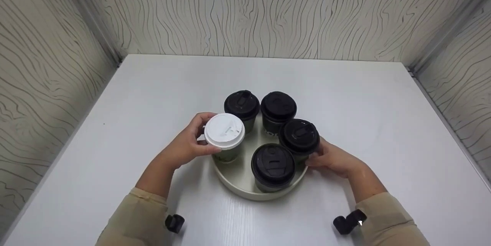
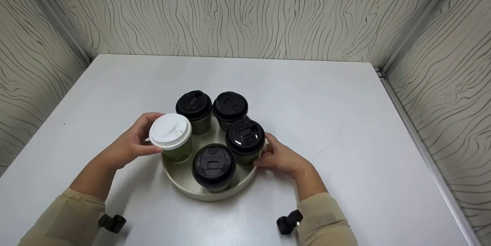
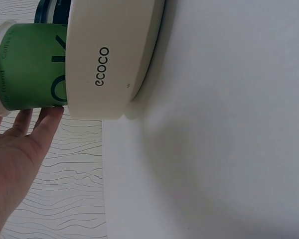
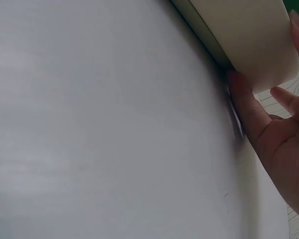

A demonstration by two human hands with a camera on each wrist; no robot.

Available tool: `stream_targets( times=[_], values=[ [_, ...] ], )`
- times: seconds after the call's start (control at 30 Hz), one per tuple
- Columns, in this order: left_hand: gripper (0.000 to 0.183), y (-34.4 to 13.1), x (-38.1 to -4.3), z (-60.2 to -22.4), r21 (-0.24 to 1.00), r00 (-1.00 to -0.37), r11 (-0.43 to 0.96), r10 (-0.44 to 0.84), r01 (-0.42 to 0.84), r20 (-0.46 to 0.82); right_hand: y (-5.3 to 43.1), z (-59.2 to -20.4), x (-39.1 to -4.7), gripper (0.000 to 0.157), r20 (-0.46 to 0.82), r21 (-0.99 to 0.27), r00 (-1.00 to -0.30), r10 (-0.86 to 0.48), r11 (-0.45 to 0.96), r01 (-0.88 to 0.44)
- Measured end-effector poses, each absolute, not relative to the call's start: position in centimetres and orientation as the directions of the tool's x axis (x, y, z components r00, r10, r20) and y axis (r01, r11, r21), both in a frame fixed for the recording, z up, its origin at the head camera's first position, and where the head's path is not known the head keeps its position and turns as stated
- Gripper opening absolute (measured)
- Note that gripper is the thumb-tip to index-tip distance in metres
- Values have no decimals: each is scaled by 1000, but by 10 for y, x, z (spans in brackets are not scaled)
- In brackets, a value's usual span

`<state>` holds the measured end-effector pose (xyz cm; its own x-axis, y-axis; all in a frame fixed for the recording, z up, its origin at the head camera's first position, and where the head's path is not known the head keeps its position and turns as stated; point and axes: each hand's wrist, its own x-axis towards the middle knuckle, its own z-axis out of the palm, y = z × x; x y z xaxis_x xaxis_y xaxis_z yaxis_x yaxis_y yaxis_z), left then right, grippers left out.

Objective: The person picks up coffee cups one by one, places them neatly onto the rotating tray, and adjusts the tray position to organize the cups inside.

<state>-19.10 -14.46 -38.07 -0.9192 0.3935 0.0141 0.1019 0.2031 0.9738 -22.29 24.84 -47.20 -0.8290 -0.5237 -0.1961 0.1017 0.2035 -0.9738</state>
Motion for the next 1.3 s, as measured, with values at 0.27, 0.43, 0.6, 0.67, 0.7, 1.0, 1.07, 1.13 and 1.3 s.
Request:
stream_targets(
  times=[0.27,0.43,0.6,0.67,0.7,1.0,1.07,1.13,1.3],
  values=[
    [77,-150,-202,-404,978,-911,165,409,127,49,249,-471,-223,98,-185,-975,-826,-532,203,88],
    [78,-151,-203,-409,980,-897,137,435,144,72,249,-469,-222,97,-194,-973,-816,-544,215,88],
    [79,-151,-204,-411,982,-884,114,460,150,82,250,-468,-222,96,-200,-972,-815,-544,213,97],
    [79,-151,-204,-412,982,-882,115,464,151,81,250,-468,-222,96,-202,-972,-817,-540,215,98],
    [79,-151,-204,-412,982,-883,118,464,149,78,250,-468,-222,96,-203,-972,-818,-538,215,99],
    [80,-148,-198,-400,983,-885,133,462,129,53,250,-469,-222,97,-192,-975,-823,-535,203,95],
    [79,-147,-195,-395,982,-885,136,462,128,52,250,-469,-222,97,-194,-974,-824,-533,202,99],
    [79,-146,-193,-392,982,-886,139,460,127,49,250,-469,-222,97,-192,-975,-823,-534,196,101],
    [78,-145,-192,-390,981,-887,151,459,125,43,250,-470,-222,96,-185,-978,-821,-540,181,101]
  ],
)
